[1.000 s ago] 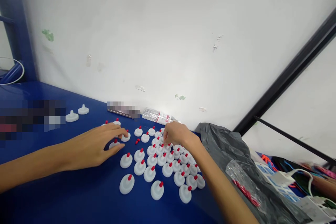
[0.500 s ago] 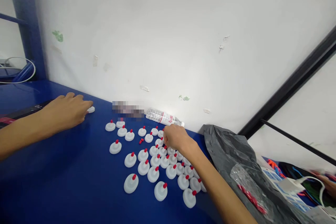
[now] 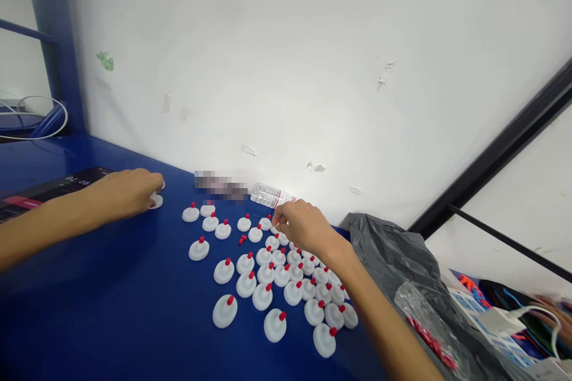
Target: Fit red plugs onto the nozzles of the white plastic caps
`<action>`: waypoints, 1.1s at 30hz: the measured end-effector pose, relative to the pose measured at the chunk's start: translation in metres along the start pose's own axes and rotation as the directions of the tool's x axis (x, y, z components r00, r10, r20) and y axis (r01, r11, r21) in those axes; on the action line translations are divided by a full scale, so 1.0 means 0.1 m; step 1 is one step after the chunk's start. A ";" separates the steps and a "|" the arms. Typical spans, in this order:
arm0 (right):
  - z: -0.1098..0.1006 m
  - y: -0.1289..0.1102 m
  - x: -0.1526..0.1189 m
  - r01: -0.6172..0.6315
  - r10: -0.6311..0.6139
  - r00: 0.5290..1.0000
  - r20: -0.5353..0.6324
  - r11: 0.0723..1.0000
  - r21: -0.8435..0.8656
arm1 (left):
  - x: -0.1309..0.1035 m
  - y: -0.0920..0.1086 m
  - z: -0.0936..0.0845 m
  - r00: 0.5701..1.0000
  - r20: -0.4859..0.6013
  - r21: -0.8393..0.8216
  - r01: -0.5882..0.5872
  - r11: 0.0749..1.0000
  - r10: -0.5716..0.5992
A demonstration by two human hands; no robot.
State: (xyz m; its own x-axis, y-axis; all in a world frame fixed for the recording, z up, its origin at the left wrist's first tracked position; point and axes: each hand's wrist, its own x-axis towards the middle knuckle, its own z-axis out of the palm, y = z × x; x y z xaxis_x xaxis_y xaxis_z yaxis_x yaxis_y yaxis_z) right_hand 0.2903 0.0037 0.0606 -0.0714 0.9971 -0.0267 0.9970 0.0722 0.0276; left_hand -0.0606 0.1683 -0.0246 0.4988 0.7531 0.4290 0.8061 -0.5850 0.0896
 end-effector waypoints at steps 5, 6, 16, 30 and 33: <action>0.00 -0.10 -0.02 0.061 -0.057 0.993 -0.100 0.997 0.040 | -0.02 0.23 -0.01 0.998 0.053 0.082 0.015 0.997 -0.019; 0.00 -0.10 -0.01 0.083 -0.076 0.990 -0.118 0.995 0.048 | -0.02 0.27 -0.03 0.999 0.048 0.081 0.016 0.997 -0.020; 0.02 -0.25 -0.03 0.266 -0.193 0.927 -0.320 0.942 0.204 | -0.12 0.93 -0.25 0.946 -0.119 -0.155 -0.319 0.935 0.302; 0.10 -0.50 -0.11 0.409 -0.268 0.891 -0.366 0.823 0.393 | -0.24 1.10 -0.06 0.820 -0.279 -0.062 -0.535 0.843 0.500; 0.15 -0.51 -0.09 0.410 -0.244 0.892 -0.381 0.792 0.453 | -0.26 1.12 -0.07 0.837 -0.297 -0.119 -0.510 0.852 0.459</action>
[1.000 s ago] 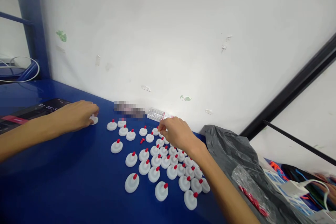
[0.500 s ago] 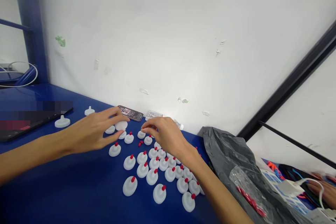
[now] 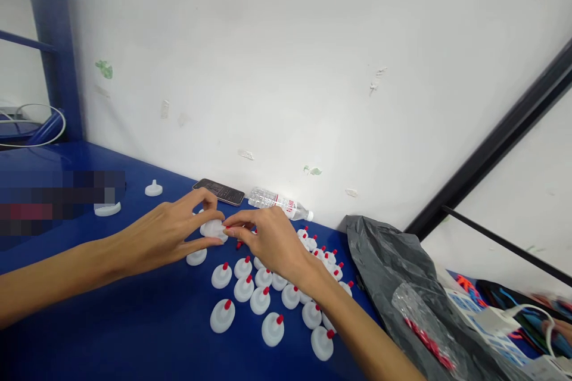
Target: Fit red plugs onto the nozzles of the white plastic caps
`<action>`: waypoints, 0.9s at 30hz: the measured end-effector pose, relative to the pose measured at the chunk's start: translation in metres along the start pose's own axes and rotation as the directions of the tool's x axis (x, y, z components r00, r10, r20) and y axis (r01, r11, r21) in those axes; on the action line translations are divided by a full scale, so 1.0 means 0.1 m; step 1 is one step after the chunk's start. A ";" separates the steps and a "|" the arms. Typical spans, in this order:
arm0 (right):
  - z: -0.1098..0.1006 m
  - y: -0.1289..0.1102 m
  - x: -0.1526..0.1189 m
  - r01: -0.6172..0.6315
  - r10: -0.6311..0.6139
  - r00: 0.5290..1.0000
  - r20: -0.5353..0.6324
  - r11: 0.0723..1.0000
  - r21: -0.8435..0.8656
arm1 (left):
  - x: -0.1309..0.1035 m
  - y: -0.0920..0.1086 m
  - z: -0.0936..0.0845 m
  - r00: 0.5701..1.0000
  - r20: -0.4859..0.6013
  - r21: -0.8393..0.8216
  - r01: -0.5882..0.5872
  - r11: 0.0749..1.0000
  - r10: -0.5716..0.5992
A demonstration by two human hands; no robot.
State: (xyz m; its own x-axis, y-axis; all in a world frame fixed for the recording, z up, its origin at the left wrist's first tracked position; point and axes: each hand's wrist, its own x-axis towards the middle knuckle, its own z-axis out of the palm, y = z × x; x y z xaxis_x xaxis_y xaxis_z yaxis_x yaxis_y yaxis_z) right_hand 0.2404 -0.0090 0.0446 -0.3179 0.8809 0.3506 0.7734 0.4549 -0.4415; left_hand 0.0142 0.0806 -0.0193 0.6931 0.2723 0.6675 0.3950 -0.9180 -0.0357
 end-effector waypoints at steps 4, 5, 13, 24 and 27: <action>0.02 -0.03 0.00 0.004 -0.002 0.999 -0.037 0.998 0.066 | 0.00 0.03 -0.02 0.998 -0.055 -0.079 0.036 0.996 -0.040; 0.03 -0.04 -0.01 0.014 -0.014 1.000 -0.019 0.999 0.032 | 0.00 0.04 -0.03 0.997 -0.072 -0.098 0.034 0.995 -0.041; 0.19 -0.06 -0.09 0.064 -0.056 0.998 0.042 0.974 -0.217 | 0.01 0.06 -0.09 0.965 -0.244 -0.165 -0.136 0.977 0.093; 0.25 -0.12 -0.15 0.023 -0.007 0.999 0.042 0.923 -0.385 | -0.01 0.13 -0.08 0.962 -0.258 -0.201 -0.145 0.969 0.091; 0.23 -0.12 -0.13 0.036 -0.011 0.998 0.064 0.910 -0.413 | 0.00 0.13 -0.08 0.979 -0.201 -0.272 -0.091 0.958 0.036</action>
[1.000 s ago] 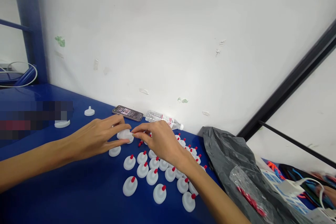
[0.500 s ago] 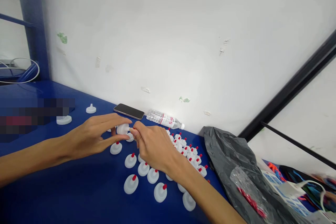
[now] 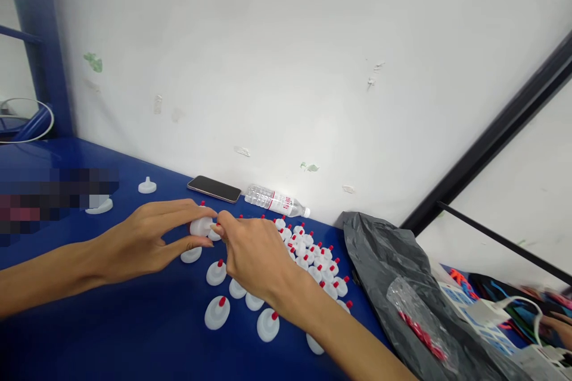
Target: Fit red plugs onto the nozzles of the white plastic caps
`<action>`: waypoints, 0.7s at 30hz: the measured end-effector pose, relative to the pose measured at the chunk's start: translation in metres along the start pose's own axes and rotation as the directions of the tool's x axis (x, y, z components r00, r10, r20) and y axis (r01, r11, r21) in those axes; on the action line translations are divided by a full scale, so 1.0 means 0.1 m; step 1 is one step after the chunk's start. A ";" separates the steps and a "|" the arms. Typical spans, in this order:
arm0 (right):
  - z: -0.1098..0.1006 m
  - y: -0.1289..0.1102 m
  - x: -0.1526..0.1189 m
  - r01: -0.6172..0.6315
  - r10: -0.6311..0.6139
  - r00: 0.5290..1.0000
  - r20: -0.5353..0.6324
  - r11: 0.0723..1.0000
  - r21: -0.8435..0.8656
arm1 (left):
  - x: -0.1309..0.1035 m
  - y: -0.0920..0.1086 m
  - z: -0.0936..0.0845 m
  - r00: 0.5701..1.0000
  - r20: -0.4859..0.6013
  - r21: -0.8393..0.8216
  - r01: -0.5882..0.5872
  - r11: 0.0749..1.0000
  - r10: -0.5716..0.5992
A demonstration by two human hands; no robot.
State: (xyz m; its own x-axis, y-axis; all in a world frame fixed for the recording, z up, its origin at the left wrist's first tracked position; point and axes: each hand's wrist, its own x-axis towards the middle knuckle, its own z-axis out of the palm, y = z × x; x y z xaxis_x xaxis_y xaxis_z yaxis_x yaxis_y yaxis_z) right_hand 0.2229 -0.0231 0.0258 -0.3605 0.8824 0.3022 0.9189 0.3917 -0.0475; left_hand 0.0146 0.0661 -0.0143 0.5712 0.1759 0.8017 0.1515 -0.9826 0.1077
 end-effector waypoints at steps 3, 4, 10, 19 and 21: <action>0.01 0.01 0.01 0.011 -0.010 1.000 0.018 0.999 -0.034 | 0.01 0.00 -0.01 0.994 0.069 -0.063 0.091 0.994 -0.087; 0.01 0.01 0.01 0.015 -0.014 1.000 0.025 0.999 -0.045 | 0.01 0.00 -0.01 0.989 0.091 -0.084 0.125 0.989 -0.117; -0.04 0.03 0.02 0.069 -0.059 0.993 0.099 0.992 -0.101 | 0.06 0.04 -0.07 0.963 0.190 -0.190 0.227 0.955 -0.191; -0.17 -0.01 0.01 0.170 -0.133 0.972 0.192 0.966 -0.192 | 0.15 0.11 -0.20 0.773 0.504 -0.284 0.571 0.771 -0.387; -0.16 0.00 0.02 0.161 -0.131 0.979 0.159 0.968 -0.194 | 0.18 0.10 -0.22 0.788 0.478 -0.232 0.539 0.809 -0.388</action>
State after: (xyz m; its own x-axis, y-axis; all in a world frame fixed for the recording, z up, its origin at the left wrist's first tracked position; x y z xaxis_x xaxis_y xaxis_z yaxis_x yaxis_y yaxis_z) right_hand 0.2248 -0.0256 0.0415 -0.4986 0.8536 0.1510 0.8623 0.4707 0.1869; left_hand 0.0088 0.0584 0.0143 0.7770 0.5484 0.3092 0.2432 -0.7145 0.6561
